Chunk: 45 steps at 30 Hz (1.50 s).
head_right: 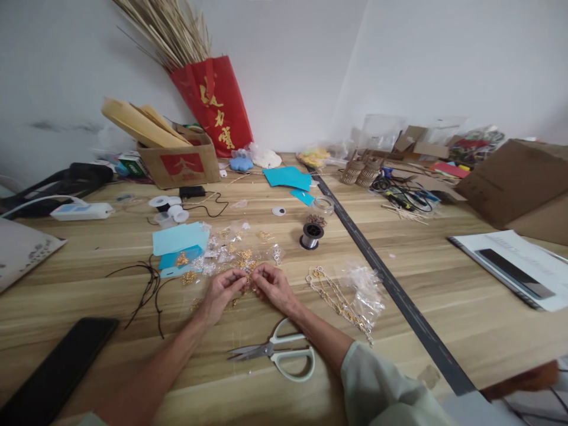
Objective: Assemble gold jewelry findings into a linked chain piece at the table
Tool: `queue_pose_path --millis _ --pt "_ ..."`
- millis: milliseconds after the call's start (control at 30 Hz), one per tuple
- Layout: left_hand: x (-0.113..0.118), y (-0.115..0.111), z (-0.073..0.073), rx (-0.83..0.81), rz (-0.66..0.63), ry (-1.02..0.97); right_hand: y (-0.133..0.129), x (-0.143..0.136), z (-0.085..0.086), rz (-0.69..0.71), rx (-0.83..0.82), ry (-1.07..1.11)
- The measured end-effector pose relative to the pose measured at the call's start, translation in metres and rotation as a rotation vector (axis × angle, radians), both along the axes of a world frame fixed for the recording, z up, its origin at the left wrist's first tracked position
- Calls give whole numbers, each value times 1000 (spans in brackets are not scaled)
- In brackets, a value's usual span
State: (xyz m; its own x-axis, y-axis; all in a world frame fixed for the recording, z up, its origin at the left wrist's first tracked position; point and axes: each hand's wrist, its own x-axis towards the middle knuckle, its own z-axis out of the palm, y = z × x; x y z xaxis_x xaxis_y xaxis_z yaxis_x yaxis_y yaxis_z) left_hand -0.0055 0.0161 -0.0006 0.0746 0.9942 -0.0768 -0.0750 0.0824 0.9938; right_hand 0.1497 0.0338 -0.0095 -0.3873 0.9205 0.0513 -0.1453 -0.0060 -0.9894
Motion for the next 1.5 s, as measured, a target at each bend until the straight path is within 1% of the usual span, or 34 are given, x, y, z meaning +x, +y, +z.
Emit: queue_pose_path --millis 200,500,733,900,1033,1200,1500 --pt "0 -1 3 17 -13 -2 -1 0 2 32 9 -15" --pt "-1 -1 4 9 -71 12 0 0 -2 19 5 -10" --pt "0 -3 8 -8 -87 -26 -1 0 -4 9 4 -14" --pt "-1 -2 10 -19 -127 -93 0 0 -4 20 8 2" --pt "-3 0 2 -14 -91 -105 0 0 -4 21 13 14" --pt "-5 4 -8 -23 -3 -138 0 0 -1 4 12 -10" --pt "-5 5 -14 -56 54 -250 -1 0 -1 22 24 -23"
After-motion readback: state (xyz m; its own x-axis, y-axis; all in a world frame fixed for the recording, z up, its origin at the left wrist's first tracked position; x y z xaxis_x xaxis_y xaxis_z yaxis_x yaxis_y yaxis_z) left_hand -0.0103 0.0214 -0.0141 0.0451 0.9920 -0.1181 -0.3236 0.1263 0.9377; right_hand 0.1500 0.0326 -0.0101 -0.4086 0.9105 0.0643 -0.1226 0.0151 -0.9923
